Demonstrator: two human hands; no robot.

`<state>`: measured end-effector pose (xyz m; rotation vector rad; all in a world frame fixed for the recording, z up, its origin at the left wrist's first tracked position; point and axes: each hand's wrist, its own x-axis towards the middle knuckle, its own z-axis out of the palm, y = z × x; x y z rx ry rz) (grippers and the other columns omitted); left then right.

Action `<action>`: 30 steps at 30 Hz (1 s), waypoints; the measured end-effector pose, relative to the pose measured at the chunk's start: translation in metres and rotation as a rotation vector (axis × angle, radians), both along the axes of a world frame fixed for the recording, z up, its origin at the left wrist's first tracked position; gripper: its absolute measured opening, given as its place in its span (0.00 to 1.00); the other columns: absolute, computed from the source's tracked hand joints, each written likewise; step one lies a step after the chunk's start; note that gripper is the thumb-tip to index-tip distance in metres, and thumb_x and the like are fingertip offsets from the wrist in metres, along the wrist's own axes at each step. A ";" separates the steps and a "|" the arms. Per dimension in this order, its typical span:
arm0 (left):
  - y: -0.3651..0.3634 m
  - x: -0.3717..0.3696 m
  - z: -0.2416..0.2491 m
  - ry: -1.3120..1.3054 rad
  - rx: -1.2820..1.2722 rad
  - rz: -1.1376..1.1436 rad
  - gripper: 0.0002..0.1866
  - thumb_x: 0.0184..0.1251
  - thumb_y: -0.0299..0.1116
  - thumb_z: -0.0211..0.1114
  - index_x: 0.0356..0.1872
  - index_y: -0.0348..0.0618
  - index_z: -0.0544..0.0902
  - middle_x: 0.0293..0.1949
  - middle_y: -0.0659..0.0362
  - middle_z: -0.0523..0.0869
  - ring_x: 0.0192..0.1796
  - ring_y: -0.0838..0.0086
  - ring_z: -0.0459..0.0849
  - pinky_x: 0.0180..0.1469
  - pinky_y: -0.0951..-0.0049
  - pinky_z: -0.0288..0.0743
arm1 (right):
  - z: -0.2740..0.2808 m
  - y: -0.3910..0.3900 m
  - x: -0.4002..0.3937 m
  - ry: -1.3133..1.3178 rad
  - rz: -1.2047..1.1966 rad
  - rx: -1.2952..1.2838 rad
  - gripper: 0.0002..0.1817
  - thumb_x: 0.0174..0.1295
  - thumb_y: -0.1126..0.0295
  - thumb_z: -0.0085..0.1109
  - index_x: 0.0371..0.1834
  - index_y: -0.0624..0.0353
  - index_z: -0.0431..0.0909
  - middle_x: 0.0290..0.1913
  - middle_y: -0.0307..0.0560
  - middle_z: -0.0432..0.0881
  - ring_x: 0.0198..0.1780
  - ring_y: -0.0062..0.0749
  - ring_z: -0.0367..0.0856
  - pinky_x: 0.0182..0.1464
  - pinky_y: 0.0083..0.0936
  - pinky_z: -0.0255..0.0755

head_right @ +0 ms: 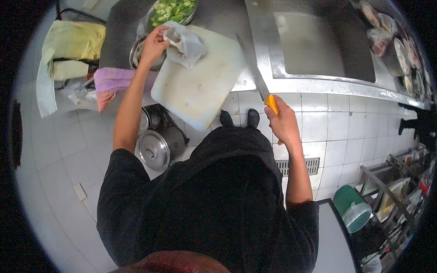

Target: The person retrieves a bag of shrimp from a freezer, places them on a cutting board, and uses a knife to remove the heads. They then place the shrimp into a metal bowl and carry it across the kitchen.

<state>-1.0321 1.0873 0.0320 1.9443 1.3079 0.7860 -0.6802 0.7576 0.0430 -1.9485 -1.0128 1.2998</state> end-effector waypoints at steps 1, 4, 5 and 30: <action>-0.005 -0.011 -0.002 0.104 0.024 0.012 0.29 0.52 0.23 0.70 0.60 0.45 0.79 0.40 0.59 0.82 0.38 0.74 0.82 0.45 0.72 0.78 | 0.000 0.003 -0.001 0.001 0.025 0.001 0.23 0.68 0.67 0.58 0.65 0.64 0.73 0.29 0.52 0.82 0.23 0.30 0.80 0.31 0.29 0.75; -0.020 -0.039 -0.013 0.232 0.093 0.083 0.24 0.54 0.26 0.72 0.56 0.43 0.82 0.46 0.59 0.84 0.40 0.74 0.83 0.45 0.69 0.79 | 0.001 0.007 -0.003 -0.006 0.082 0.008 0.23 0.68 0.67 0.58 0.64 0.64 0.74 0.29 0.52 0.82 0.23 0.31 0.79 0.32 0.29 0.75; -0.022 -0.048 -0.017 0.262 0.026 0.115 0.20 0.55 0.28 0.73 0.52 0.42 0.84 0.42 0.59 0.85 0.38 0.74 0.83 0.44 0.70 0.79 | 0.001 0.008 -0.004 -0.014 0.090 0.014 0.23 0.68 0.67 0.58 0.64 0.64 0.74 0.29 0.52 0.82 0.24 0.31 0.79 0.32 0.29 0.75; -0.132 -0.023 -0.126 -0.134 -0.270 0.776 0.22 0.40 0.31 0.79 0.38 0.36 0.80 0.33 0.56 0.85 0.34 0.69 0.83 0.39 0.69 0.78 | -0.025 -0.009 0.000 -0.103 0.361 -0.104 0.23 0.67 0.63 0.59 0.63 0.59 0.75 0.45 0.66 0.85 0.47 0.59 0.84 0.52 0.41 0.76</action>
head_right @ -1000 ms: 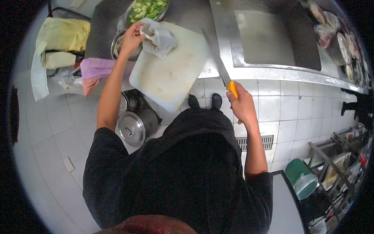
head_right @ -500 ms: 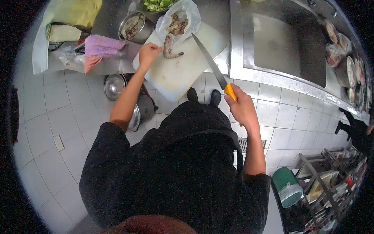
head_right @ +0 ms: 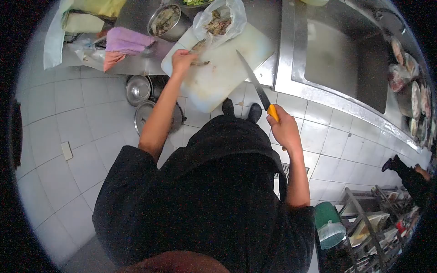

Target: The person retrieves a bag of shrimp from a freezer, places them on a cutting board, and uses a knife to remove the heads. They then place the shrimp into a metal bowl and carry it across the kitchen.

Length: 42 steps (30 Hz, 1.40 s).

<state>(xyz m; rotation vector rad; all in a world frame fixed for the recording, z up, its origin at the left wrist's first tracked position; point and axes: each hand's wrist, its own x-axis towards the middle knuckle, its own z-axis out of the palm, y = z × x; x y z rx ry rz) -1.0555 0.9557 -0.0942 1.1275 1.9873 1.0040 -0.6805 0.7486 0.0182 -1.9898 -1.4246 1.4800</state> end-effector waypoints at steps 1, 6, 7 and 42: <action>-0.001 -0.011 0.012 0.016 0.021 -0.031 0.21 0.41 0.28 0.78 0.39 0.36 0.80 0.33 0.58 0.84 0.34 0.72 0.82 0.39 0.71 0.77 | 0.001 0.000 -0.001 0.004 0.009 0.006 0.23 0.67 0.63 0.59 0.63 0.59 0.75 0.45 0.66 0.85 0.47 0.59 0.84 0.52 0.41 0.76; -0.007 -0.045 0.092 0.196 0.211 -0.195 0.17 0.48 0.21 0.76 0.39 0.38 0.79 0.34 0.61 0.84 0.35 0.77 0.81 0.39 0.75 0.76 | -0.006 0.002 -0.005 0.017 0.085 0.083 0.23 0.66 0.63 0.60 0.62 0.60 0.75 0.42 0.66 0.85 0.46 0.61 0.84 0.51 0.44 0.76; -0.011 -0.041 0.100 0.240 0.312 -0.228 0.16 0.48 0.21 0.75 0.39 0.38 0.79 0.32 0.60 0.84 0.34 0.75 0.81 0.38 0.75 0.77 | -0.012 0.002 -0.006 -0.019 0.111 0.119 0.22 0.66 0.63 0.60 0.61 0.60 0.75 0.41 0.67 0.85 0.46 0.62 0.84 0.50 0.45 0.76; -0.054 -0.151 0.019 0.416 0.491 -0.582 0.07 0.56 0.27 0.71 0.36 0.42 0.86 0.45 0.58 0.84 0.53 0.59 0.80 0.57 0.62 0.74 | 0.024 -0.034 -0.203 0.029 -0.260 0.815 0.12 0.73 0.73 0.50 0.55 0.66 0.70 0.24 0.45 0.79 0.22 0.23 0.76 0.26 0.21 0.71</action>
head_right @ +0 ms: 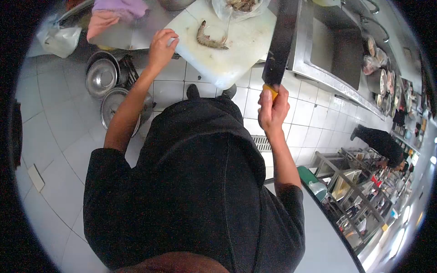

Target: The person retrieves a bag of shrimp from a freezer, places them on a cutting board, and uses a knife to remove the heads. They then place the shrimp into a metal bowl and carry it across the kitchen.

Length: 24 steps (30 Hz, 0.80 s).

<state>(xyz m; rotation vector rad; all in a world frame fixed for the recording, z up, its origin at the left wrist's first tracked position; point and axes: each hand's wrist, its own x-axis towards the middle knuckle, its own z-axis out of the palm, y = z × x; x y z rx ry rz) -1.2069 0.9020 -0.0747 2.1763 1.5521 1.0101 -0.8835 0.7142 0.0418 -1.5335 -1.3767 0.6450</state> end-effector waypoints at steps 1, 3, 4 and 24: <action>0.001 -0.006 0.000 -0.002 -0.006 0.022 0.06 0.56 0.28 0.71 0.36 0.43 0.86 0.45 0.59 0.84 0.53 0.59 0.80 0.57 0.62 0.75 | -0.005 0.005 0.002 -0.037 0.025 0.058 0.12 0.72 0.73 0.50 0.55 0.64 0.70 0.24 0.48 0.79 0.22 0.27 0.77 0.26 0.23 0.72; -0.001 -0.014 -0.002 0.003 -0.015 0.031 0.07 0.56 0.27 0.70 0.36 0.43 0.86 0.45 0.59 0.84 0.53 0.60 0.80 0.57 0.62 0.75 | -0.046 0.005 0.028 -0.364 0.097 -0.239 0.13 0.71 0.72 0.51 0.57 0.60 0.69 0.27 0.58 0.82 0.23 0.48 0.81 0.28 0.35 0.76; -0.002 -0.014 -0.003 0.004 -0.020 0.035 0.07 0.57 0.27 0.70 0.37 0.43 0.86 0.46 0.59 0.84 0.53 0.60 0.80 0.57 0.62 0.75 | -0.054 0.013 0.030 -0.552 0.215 -0.229 0.11 0.70 0.69 0.52 0.52 0.59 0.69 0.30 0.66 0.82 0.30 0.65 0.81 0.34 0.50 0.76; -0.024 0.095 -0.021 0.213 -0.109 -0.112 0.17 0.57 0.37 0.71 0.48 0.45 0.86 0.44 0.57 0.84 0.54 0.60 0.78 0.58 0.57 0.66 | 0.008 -0.033 0.022 -0.451 0.253 -0.707 0.13 0.72 0.62 0.54 0.47 0.62 0.73 0.28 0.61 0.81 0.32 0.59 0.82 0.36 0.45 0.73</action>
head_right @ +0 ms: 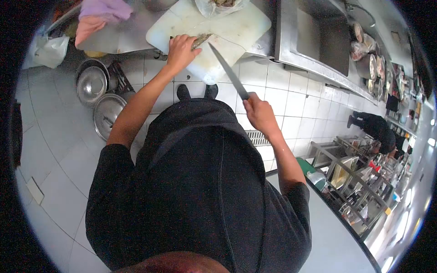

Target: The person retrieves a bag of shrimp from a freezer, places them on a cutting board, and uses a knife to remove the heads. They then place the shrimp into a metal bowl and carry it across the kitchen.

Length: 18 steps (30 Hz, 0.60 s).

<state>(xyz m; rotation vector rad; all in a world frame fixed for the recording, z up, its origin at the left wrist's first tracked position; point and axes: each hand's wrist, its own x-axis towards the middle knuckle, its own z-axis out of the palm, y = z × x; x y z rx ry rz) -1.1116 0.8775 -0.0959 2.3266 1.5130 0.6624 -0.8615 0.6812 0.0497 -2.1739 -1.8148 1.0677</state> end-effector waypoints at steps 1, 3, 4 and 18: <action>-0.001 0.004 0.000 -0.008 0.013 0.016 0.17 0.57 0.37 0.71 0.48 0.45 0.86 0.44 0.57 0.84 0.54 0.61 0.78 0.58 0.57 0.66 | 0.002 0.005 -0.007 -0.004 0.006 -0.034 0.11 0.71 0.64 0.54 0.42 0.62 0.70 0.29 0.62 0.83 0.34 0.65 0.81 0.38 0.52 0.74; -0.002 0.009 -0.004 -0.015 0.022 0.031 0.16 0.57 0.37 0.71 0.47 0.46 0.86 0.45 0.58 0.83 0.54 0.61 0.78 0.58 0.58 0.66 | 0.000 0.009 -0.013 0.029 0.004 -0.028 0.12 0.71 0.64 0.53 0.43 0.63 0.70 0.30 0.63 0.83 0.35 0.66 0.81 0.38 0.53 0.74; -0.001 0.012 -0.007 -0.014 0.021 0.032 0.16 0.57 0.36 0.71 0.47 0.47 0.87 0.45 0.58 0.83 0.53 0.62 0.78 0.58 0.58 0.66 | -0.004 0.011 -0.011 0.016 0.008 -0.029 0.12 0.71 0.64 0.52 0.43 0.63 0.70 0.30 0.64 0.83 0.35 0.66 0.81 0.38 0.53 0.74; -0.001 0.029 -0.001 -0.139 0.096 0.010 0.10 0.56 0.34 0.70 0.40 0.47 0.88 0.41 0.59 0.81 0.50 0.62 0.79 0.55 0.58 0.69 | -0.012 0.032 -0.006 -0.069 0.111 -0.108 0.13 0.71 0.65 0.48 0.45 0.66 0.69 0.30 0.69 0.82 0.37 0.70 0.81 0.43 0.57 0.73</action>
